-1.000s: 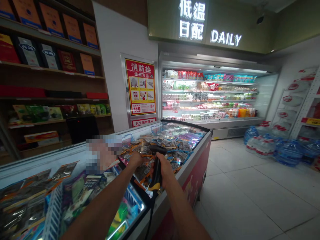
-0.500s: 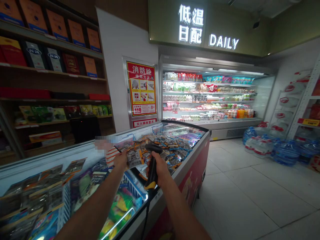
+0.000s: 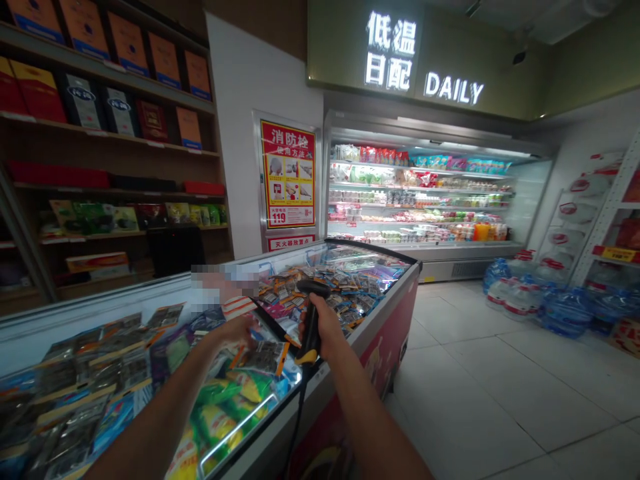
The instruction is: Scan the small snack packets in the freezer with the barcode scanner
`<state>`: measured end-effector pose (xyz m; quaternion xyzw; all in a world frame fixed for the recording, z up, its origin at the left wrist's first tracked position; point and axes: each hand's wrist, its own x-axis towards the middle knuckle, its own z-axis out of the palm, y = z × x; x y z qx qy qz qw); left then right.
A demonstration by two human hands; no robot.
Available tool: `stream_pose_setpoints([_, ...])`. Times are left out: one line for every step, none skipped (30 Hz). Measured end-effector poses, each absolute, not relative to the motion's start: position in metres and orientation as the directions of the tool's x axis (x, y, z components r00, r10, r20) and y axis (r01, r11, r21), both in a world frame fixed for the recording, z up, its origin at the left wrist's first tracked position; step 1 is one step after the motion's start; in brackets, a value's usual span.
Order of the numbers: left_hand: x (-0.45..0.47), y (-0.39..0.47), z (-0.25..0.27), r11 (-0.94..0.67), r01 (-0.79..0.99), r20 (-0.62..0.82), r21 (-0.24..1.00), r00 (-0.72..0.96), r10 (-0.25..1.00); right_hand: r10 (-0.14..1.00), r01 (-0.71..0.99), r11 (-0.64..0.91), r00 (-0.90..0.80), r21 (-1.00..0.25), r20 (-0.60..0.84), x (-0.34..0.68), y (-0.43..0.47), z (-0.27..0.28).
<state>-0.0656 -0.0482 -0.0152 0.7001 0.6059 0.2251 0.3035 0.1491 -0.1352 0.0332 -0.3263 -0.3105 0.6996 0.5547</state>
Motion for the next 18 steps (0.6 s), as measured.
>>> stream_pose_setpoints([-0.069, -0.052, -0.014, -0.038, 0.716, -0.127, 0.697, 0.176, 0.976, 0.979, -0.573, -0.19, -0.171, -0.797, -0.111, 0.149, -0.135, 0.033])
stream_pose_setpoints([-0.073, -0.055, -0.013, 0.005, 0.712, -0.188, 0.703, 0.179, 0.966, 0.98, -0.573, -0.188, -0.17, -0.798, -0.109, 0.148, -0.136, 0.034])
stream_pose_setpoints([-0.076, -0.058, -0.012, 0.049, 0.684, -0.222, 0.728, 0.168, 0.96, 0.98, -0.574, -0.186, -0.169, -0.797, -0.107, 0.148, -0.136, 0.035])
stream_pose_setpoints([-0.077, -0.06, -0.012, 0.082, 0.635, -0.23, 0.768, 0.154, 0.961, 0.98, -0.576, -0.186, -0.169, -0.796, -0.107, 0.147, -0.137, 0.036])
stream_pose_setpoints([-0.078, -0.061, -0.013, 0.1, 0.567, -0.211, 0.818, 0.134, 0.968, 0.979, -0.577, -0.191, -0.173, -0.794, -0.109, 0.145, -0.138, 0.037])
stream_pose_setpoints([-0.077, -0.061, -0.014, 0.102, 0.483, -0.172, 0.87, 0.102, 0.98, 0.977, -0.58, -0.196, -0.18, -0.791, -0.111, 0.144, -0.138, 0.038])
stream_pose_setpoints([-0.075, -0.061, -0.016, 0.088, 0.394, -0.123, 0.915, 0.063, 0.99, 0.976, -0.582, -0.201, -0.186, -0.788, -0.112, 0.142, -0.139, 0.04])
stream_pose_setpoints([-0.072, -0.06, -0.019, 0.061, 0.309, -0.071, 0.949, 0.021, 0.997, 0.975, -0.584, -0.207, -0.194, -0.785, -0.113, 0.14, -0.14, 0.041])
stream_pose_setpoints([-0.069, -0.059, -0.022, 0.028, 0.237, -0.026, 0.971, -0.015, 1.0, 0.973, -0.585, -0.212, -0.2, -0.782, -0.114, 0.137, -0.14, 0.042])
stream_pose_setpoints([-0.065, -0.057, -0.026, 0.003, 0.183, 0.006, 0.983, -0.047, 0.999, 0.973, -0.587, -0.214, -0.202, -0.781, -0.114, 0.135, -0.141, 0.043])
stream_pose_setpoints([-0.061, -0.055, -0.029, -0.013, 0.144, 0.023, 0.989, -0.07, 0.997, 0.972, -0.586, -0.217, -0.204, -0.78, -0.117, 0.132, -0.141, 0.044])
stream_pose_setpoints([-0.058, -0.053, -0.032, -0.02, 0.117, 0.029, 0.993, -0.082, 0.996, 0.97, -0.584, -0.225, -0.207, -0.78, -0.125, 0.13, -0.141, 0.044])
stream_pose_setpoints([-0.055, -0.052, -0.034, -0.022, 0.1, 0.03, 0.995, -0.085, 0.996, 0.969, -0.58, -0.233, -0.211, -0.781, -0.132, 0.127, -0.141, 0.044])
stream_pose_setpoints([-0.053, -0.051, -0.036, -0.02, 0.091, 0.027, 0.996, -0.087, 0.996, 0.967, -0.575, -0.239, -0.214, -0.783, -0.138, 0.124, -0.141, 0.044])
stream_pose_setpoints([-0.051, -0.05, -0.037, -0.017, 0.089, 0.025, 0.996, -0.09, 0.996, 0.966, -0.568, -0.244, -0.217, -0.786, -0.143, 0.122, -0.141, 0.044])
stream_pose_setpoints([-0.051, -0.049, -0.037, -0.015, 0.09, 0.023, 0.996, -0.092, 0.995, 0.964, -0.56, -0.248, -0.22, -0.79, -0.147, 0.12, -0.141, 0.043])
stream_pose_setpoints([-0.05, -0.048, -0.037, -0.013, 0.095, 0.021, 0.995, -0.089, 0.996, 0.964, -0.554, -0.249, -0.222, -0.795, -0.148, 0.118, -0.141, 0.043])
stream_pose_setpoints([-0.05, -0.048, -0.037, -0.012, 0.101, 0.02, 0.995, -0.085, 0.996, 0.964, -0.549, -0.248, -0.22, -0.798, -0.147, 0.116, -0.141, 0.043])
